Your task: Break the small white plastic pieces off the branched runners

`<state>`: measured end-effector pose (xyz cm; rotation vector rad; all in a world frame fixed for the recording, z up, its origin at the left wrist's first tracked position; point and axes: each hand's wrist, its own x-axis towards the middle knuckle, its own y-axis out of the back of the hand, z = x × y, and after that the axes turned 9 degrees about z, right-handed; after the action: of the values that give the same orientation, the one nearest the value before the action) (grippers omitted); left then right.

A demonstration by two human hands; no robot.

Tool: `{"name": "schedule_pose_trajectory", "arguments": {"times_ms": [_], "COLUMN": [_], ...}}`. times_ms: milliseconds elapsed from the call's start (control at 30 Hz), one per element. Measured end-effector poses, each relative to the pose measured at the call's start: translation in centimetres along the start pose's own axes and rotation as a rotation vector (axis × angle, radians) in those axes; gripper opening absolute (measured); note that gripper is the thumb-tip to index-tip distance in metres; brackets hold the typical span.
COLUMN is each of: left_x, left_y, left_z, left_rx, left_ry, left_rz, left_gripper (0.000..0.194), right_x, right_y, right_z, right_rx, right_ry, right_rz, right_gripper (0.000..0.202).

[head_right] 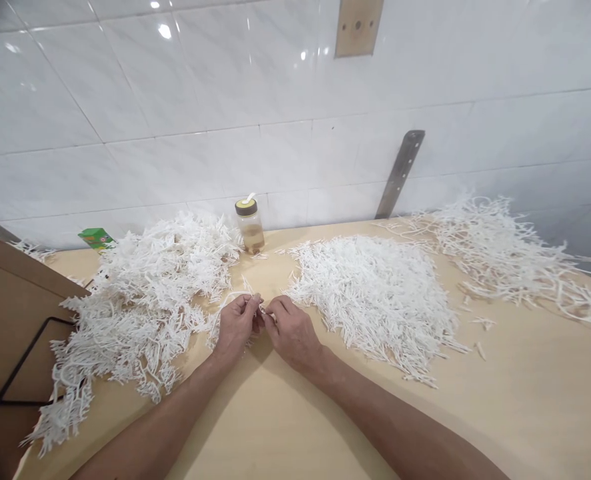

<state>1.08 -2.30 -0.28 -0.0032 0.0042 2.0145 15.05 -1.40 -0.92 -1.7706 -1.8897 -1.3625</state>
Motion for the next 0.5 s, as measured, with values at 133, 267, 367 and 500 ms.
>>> {"name": "schedule_pose_trajectory", "arguments": {"times_ms": [133,267,367,500], "left_x": [-0.14,-0.24,-0.29,-0.34], "left_y": [0.0,0.05,0.1,0.17], "left_z": [0.25,0.43,0.48,0.48], "left_rx": [0.02,0.03,0.051,0.083], "left_ry": [-0.009,-0.022,-0.046,-0.056], "left_rz": [-0.019,-0.028,-0.032,-0.018], "left_gripper": [0.039,0.039,0.038,0.036], "right_x": [0.09,0.13,0.08,-0.11], "right_y": [0.04,0.09,0.01,-0.23], "right_z": [0.08,0.0,0.04,0.44], "right_rx": [-0.034,-0.021,0.002,0.036], "right_ry": [0.003,-0.016,-0.008,-0.019], "right_rz": [0.013,0.0,-0.019,-0.051], "right_gripper": [0.013,0.012,0.013,0.014]}}
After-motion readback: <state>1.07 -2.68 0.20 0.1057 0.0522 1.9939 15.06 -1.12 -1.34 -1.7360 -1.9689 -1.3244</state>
